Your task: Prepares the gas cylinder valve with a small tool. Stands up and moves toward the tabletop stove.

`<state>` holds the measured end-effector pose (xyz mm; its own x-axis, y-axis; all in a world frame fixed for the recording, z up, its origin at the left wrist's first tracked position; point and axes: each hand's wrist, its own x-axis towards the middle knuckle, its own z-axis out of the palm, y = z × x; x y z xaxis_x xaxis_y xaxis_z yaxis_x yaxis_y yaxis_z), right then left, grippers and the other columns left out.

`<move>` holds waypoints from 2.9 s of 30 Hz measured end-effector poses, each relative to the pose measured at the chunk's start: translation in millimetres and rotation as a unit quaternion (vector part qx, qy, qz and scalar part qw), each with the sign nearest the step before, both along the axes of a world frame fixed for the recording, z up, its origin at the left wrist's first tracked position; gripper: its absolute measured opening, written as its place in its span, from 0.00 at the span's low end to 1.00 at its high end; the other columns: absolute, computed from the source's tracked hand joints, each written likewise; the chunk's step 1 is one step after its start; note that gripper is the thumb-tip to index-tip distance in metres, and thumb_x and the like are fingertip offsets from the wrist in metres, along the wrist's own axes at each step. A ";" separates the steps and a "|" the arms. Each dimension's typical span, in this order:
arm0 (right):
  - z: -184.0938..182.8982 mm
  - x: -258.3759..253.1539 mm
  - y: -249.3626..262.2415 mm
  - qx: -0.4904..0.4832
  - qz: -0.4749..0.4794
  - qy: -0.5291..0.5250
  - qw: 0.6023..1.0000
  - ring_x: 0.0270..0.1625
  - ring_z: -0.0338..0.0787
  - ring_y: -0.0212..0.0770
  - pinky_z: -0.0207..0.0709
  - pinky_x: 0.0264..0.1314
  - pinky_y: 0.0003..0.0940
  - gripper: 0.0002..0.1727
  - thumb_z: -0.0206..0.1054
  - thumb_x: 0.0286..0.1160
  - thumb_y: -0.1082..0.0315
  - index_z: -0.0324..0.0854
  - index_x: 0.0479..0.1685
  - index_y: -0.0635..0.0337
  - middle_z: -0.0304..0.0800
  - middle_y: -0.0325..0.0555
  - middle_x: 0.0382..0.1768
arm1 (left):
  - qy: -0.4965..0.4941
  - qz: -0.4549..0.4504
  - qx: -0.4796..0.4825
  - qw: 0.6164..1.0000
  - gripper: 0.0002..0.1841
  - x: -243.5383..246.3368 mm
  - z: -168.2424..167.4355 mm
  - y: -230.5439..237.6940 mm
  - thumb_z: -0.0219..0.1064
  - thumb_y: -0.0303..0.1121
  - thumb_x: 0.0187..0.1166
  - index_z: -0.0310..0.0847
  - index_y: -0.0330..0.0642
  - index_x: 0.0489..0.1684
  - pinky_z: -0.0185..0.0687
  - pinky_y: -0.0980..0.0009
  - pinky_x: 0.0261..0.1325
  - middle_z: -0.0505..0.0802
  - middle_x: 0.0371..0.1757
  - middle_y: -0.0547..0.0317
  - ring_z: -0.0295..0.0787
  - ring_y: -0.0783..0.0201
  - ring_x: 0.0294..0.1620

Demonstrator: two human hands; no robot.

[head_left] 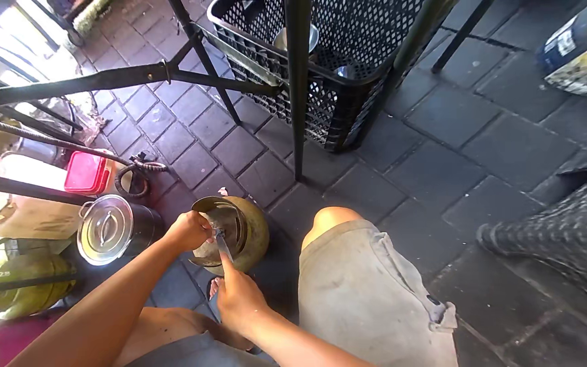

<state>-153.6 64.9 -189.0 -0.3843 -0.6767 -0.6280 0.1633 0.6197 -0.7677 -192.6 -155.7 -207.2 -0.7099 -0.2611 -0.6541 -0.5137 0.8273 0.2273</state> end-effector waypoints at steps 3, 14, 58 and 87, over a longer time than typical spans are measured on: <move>-1.6 0.7 -0.7 0.006 0.016 0.008 1.000 0.63 0.91 0.50 0.83 0.68 0.53 0.39 0.52 0.89 0.62 0.40 0.99 0.44 0.91 0.50 0.57 | 0.007 0.001 -0.007 1.000 0.10 2.9 -1.8 1.9 0.71 0.40 0.81 0.96 0.49 0.34 0.86 0.48 0.52 0.98 0.35 0.65 0.94 0.63 0.40; 18.0 -25.3 -1.5 0.118 0.204 0.183 0.954 0.59 0.92 0.60 0.86 0.57 0.57 0.38 0.52 0.89 0.57 0.44 0.97 0.53 0.87 0.62 0.59 | 0.011 0.004 -0.004 1.000 0.09 -0.2 -3.7 -1.4 0.71 0.40 0.82 0.95 0.48 0.36 0.87 0.51 0.54 0.98 0.35 0.65 0.94 0.64 0.41; 15.9 -94.5 -7.6 0.099 0.285 0.164 0.939 0.58 0.92 0.59 0.85 0.57 0.63 0.29 0.61 0.83 0.65 0.68 0.86 0.48 0.91 0.57 0.55 | 0.013 0.025 0.015 0.999 0.09 8.5 -4.6 2.3 0.70 0.37 0.81 0.94 0.45 0.37 0.87 0.49 0.54 0.97 0.36 0.60 0.94 0.60 0.41; -24.3 -111.3 6.8 -0.016 0.150 -0.061 0.987 0.15 0.71 0.37 0.69 0.18 0.32 0.34 0.55 0.89 0.63 0.54 0.95 0.36 0.78 0.50 0.30 | -0.137 0.179 -0.044 0.973 0.14 43.3 36.8 -56.1 0.66 0.42 0.86 0.95 0.44 0.41 0.87 0.60 0.55 0.98 0.39 0.63 0.94 0.67 0.39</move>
